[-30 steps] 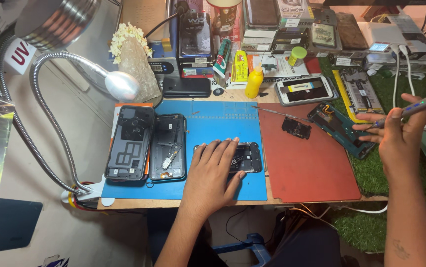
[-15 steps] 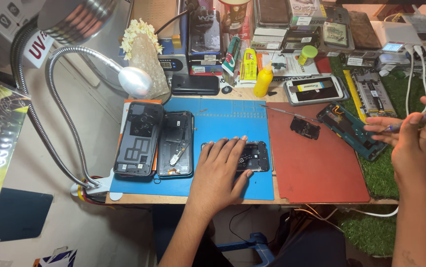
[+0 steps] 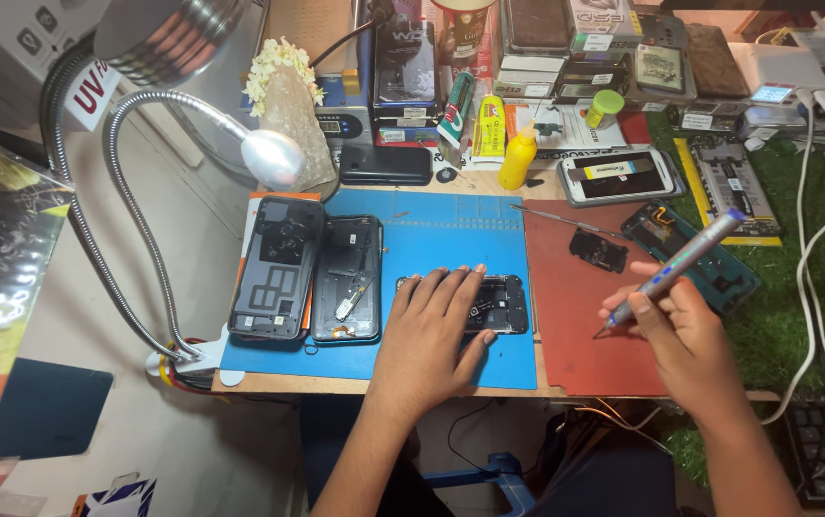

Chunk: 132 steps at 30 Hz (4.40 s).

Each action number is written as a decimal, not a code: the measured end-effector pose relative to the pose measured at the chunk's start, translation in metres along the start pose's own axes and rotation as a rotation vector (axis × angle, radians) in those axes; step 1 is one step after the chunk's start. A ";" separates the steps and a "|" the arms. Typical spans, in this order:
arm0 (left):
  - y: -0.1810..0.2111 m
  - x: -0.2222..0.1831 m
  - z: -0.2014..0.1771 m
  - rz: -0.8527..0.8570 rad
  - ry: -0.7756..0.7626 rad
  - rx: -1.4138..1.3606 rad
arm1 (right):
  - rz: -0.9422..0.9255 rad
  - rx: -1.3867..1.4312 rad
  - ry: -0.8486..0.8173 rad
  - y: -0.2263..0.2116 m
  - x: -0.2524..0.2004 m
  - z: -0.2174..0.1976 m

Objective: The person works on a disassembled smartphone placed on a blue mat. They use a precision screwdriver to unscrew components from the phone's internal frame. The workspace is cluttered with other phone parts and tools.

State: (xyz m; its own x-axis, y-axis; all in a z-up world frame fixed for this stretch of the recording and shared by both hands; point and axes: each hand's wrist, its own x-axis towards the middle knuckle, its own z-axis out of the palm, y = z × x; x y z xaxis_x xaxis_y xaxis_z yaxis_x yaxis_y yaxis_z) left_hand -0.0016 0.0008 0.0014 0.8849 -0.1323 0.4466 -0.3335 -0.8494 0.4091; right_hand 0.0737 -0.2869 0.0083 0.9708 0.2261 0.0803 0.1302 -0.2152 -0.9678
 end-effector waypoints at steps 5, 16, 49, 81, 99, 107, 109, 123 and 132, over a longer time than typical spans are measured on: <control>-0.001 0.000 0.000 -0.010 -0.033 0.006 | 0.006 -0.108 0.036 -0.002 -0.005 -0.003; -0.001 0.000 0.002 -0.001 -0.022 0.017 | -0.150 0.214 -0.011 -0.016 0.002 0.029; -0.002 0.000 0.002 -0.011 -0.024 -0.012 | -0.364 -0.390 -0.121 -0.028 0.029 0.083; -0.002 0.003 0.003 0.011 -0.007 0.020 | -0.400 -0.325 0.059 -0.028 0.025 0.129; -0.001 0.000 -0.003 0.028 0.027 0.002 | -0.263 -0.494 0.115 -0.042 0.029 0.101; -0.002 -0.001 -0.002 0.012 0.022 -0.020 | -0.160 -0.171 0.077 -0.041 0.027 0.100; -0.002 -0.001 -0.001 0.011 0.018 -0.020 | -0.116 -0.026 0.089 -0.039 0.027 0.099; -0.004 -0.002 -0.001 0.007 0.008 -0.027 | -0.267 -0.287 0.255 -0.049 0.013 0.118; -0.004 -0.003 -0.001 0.003 0.026 -0.040 | -0.366 -0.305 0.125 -0.046 0.010 0.116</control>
State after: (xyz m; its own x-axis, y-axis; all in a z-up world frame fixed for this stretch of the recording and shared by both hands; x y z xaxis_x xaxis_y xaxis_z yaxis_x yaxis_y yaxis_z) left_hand -0.0034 0.0049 -0.0010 0.8753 -0.1213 0.4681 -0.3493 -0.8280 0.4387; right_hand 0.0539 -0.1644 0.0255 0.8647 0.2271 0.4481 0.5022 -0.4153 -0.7585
